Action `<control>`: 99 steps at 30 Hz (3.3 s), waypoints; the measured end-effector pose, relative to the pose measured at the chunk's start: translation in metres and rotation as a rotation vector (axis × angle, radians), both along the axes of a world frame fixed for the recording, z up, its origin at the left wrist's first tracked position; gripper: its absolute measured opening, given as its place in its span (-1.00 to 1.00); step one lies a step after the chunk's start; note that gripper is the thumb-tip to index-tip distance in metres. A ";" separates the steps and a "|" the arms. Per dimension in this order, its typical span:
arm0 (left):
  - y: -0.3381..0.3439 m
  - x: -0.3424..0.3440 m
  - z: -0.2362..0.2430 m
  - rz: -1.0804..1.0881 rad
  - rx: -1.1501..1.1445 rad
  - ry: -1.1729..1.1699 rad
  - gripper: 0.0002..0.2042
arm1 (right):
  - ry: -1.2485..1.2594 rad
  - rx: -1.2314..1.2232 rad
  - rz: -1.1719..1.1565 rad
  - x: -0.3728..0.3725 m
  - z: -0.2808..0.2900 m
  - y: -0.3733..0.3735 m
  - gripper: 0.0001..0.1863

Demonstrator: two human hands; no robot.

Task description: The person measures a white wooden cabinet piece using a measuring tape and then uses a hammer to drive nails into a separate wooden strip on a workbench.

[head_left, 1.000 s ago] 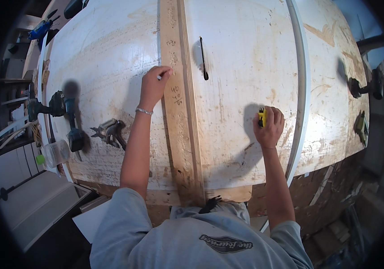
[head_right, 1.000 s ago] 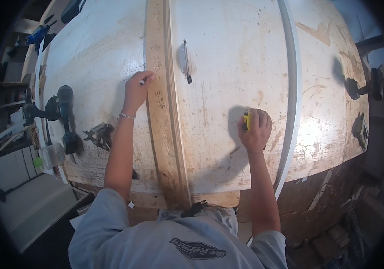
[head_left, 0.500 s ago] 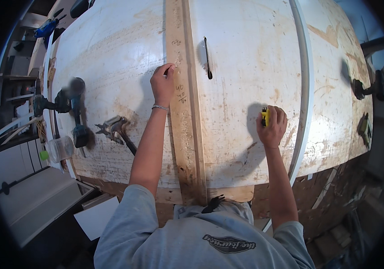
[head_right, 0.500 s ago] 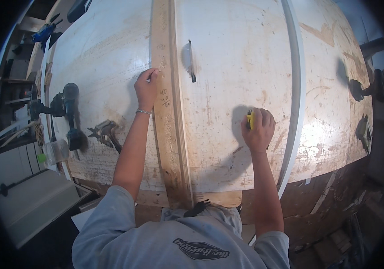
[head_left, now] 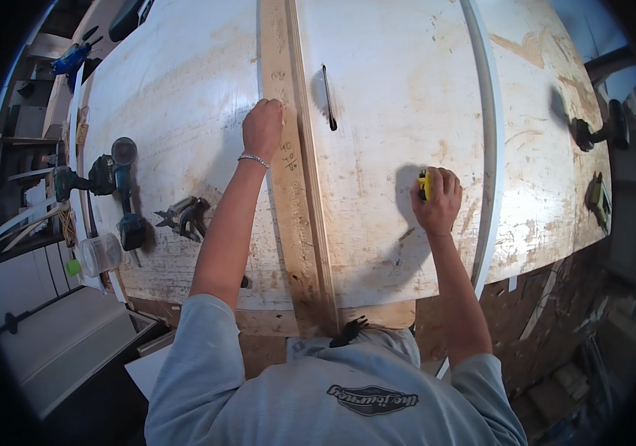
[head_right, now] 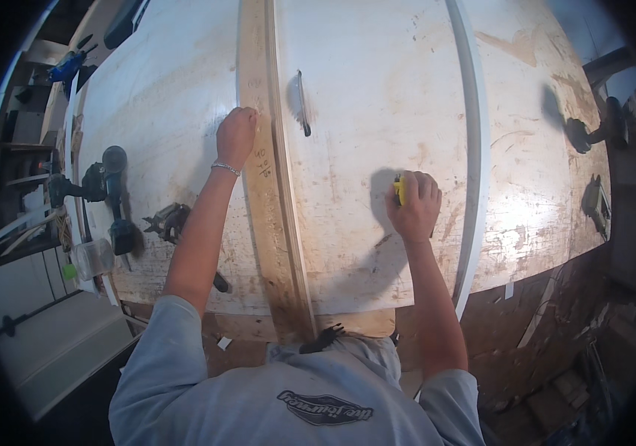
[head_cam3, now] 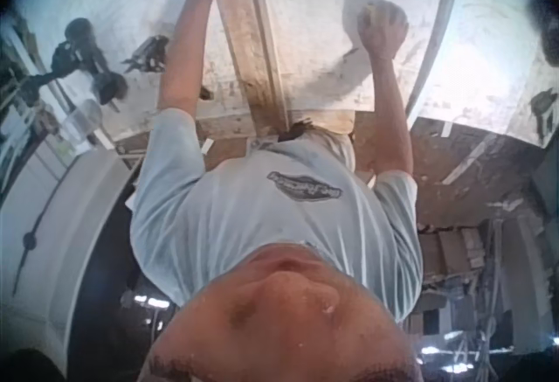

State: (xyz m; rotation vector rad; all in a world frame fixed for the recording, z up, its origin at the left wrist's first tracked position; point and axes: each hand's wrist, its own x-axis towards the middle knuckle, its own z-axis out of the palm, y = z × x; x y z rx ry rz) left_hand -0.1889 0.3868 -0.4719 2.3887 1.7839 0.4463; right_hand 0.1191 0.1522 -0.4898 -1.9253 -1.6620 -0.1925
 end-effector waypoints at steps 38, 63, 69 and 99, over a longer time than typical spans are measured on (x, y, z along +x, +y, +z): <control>-0.169 0.036 0.002 0.426 -0.271 -0.069 -0.02 | -0.136 -0.514 0.303 0.046 0.085 0.113 -0.59; -0.171 0.057 -0.011 0.460 -0.160 -0.042 -0.04 | -0.306 -0.526 0.343 0.044 0.064 0.148 -0.50; -0.171 0.061 -0.012 0.466 -0.139 -0.021 -0.05 | -0.306 -0.415 0.378 0.049 0.055 0.148 -0.55; -0.168 0.054 -0.007 0.422 -0.141 -0.102 -0.06 | -0.335 -0.304 0.390 0.051 0.039 0.149 -0.55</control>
